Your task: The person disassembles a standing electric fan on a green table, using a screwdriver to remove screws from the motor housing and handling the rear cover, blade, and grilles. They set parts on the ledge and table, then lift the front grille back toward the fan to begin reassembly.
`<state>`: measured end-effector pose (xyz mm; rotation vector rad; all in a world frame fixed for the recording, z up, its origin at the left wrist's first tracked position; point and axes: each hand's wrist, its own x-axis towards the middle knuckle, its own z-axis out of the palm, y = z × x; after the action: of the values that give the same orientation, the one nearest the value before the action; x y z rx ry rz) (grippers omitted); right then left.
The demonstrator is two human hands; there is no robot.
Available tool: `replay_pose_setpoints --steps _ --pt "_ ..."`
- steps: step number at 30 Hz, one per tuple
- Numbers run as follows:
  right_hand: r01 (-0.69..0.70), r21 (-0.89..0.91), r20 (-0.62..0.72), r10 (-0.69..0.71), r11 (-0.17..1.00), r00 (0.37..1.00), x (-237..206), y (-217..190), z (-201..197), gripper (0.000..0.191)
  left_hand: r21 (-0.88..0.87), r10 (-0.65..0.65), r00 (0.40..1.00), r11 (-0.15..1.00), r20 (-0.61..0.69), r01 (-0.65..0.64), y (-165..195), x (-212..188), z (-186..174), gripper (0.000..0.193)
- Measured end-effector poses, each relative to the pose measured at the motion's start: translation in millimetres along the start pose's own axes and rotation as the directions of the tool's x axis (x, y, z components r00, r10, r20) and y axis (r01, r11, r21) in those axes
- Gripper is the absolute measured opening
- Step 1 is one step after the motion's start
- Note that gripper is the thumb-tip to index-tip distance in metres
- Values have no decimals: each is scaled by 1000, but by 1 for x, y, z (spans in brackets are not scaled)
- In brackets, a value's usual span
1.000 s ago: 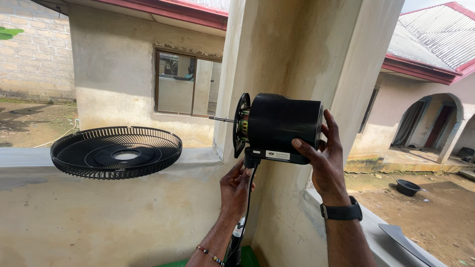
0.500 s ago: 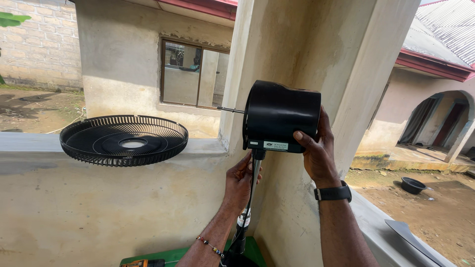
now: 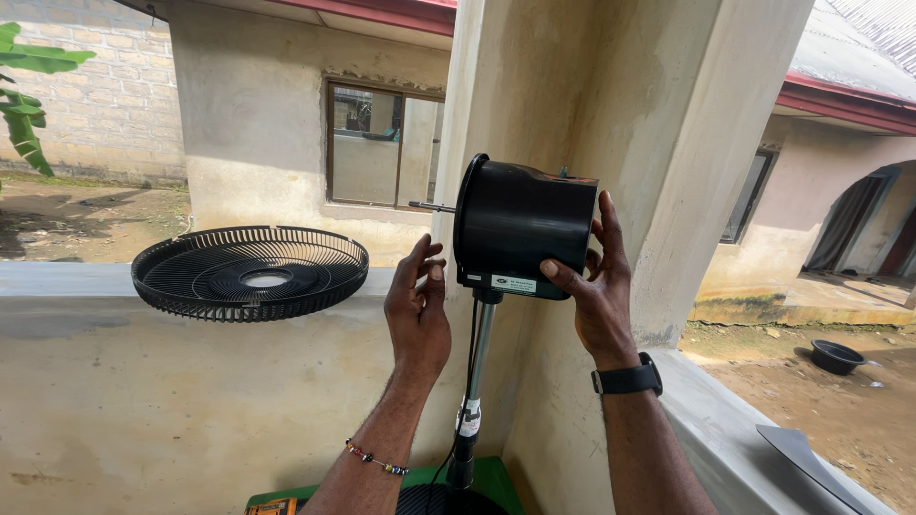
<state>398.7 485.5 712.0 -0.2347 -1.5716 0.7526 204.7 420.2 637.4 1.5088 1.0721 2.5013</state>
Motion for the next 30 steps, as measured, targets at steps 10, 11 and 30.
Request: replay_pose_setpoints --steps 10,11,30 --pt "60 6 27 -60 998 998 -3 -4 5 118 188 136 981 969 142 -161 47 11 29 50" --pt "84 -7 28 -83 996 996 -3 -2 5 118 197 141 979 966 145 -168 48 11 30 51" --pt "249 -114 -80 -259 962 963 -27 45 14 72 166 112 985 977 135 -134 60 -24 50 103"
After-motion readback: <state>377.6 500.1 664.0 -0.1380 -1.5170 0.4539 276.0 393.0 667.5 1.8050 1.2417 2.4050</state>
